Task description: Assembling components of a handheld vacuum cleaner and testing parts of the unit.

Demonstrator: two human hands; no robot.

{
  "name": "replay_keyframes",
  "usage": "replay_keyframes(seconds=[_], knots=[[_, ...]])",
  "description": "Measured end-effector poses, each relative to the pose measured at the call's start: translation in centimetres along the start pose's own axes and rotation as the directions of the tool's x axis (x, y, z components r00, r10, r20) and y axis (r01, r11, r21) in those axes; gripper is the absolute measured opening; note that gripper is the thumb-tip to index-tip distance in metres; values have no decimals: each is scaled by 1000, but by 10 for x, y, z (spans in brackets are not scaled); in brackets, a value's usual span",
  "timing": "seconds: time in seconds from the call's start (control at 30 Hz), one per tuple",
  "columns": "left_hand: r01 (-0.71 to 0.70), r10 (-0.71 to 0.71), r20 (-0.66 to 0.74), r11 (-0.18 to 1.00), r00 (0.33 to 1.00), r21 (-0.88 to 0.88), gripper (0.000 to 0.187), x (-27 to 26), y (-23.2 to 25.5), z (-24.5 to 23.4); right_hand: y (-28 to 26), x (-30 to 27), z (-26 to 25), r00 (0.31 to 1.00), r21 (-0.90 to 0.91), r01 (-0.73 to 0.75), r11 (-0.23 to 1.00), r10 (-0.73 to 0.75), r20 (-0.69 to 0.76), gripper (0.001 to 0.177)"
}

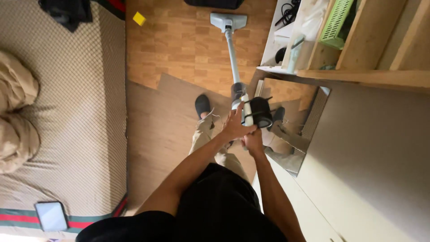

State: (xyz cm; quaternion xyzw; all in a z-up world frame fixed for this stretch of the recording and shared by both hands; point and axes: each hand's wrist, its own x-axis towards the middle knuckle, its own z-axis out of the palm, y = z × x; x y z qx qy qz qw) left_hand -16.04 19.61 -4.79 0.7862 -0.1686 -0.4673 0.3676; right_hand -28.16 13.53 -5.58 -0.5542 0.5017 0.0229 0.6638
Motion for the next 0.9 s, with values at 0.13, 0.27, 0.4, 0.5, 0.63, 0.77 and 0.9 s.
replay_keyframes(seconds=[0.13, 0.27, 0.4, 0.5, 0.63, 0.77, 0.9], knots=[[-15, 15, -12, 1000, 1000, 17, 123, -36, -15, 32, 26, -37, -14, 999, 130, -39, 991, 42, -18, 9], [-4, 4, -26, 1000, 1000, 29, 121, -83, -5, 45, 36, -76, -34, 997, 129, -55, 990, 48, 57, 15], [42, -42, 5, 999, 999, 15, 123, -123, 2, 65, 57, -107, -58, 994, 95, -74, 993, 66, 81, 16], [76, -76, 14, 997, 997, 16, 124, -148, 1, 85, 89, -123, -80, 995, 41, -35, 999, 31, 95, 20], [37, -37, -12, 999, 999, 16, 125, -172, -11, 117, 94, -154, -95, 987, 40, -140, 989, 136, 81, 17], [100, -101, 19, 995, 995, 15, 127, -196, -10, 133, 110, -173, -112, 986, 39, -133, 990, 128, 104, 17], [113, -113, 11, 993, 994, -15, 128, -215, -11, 146, 113, -189, -127, 984, -35, -78, 996, 82, 156, 18]])
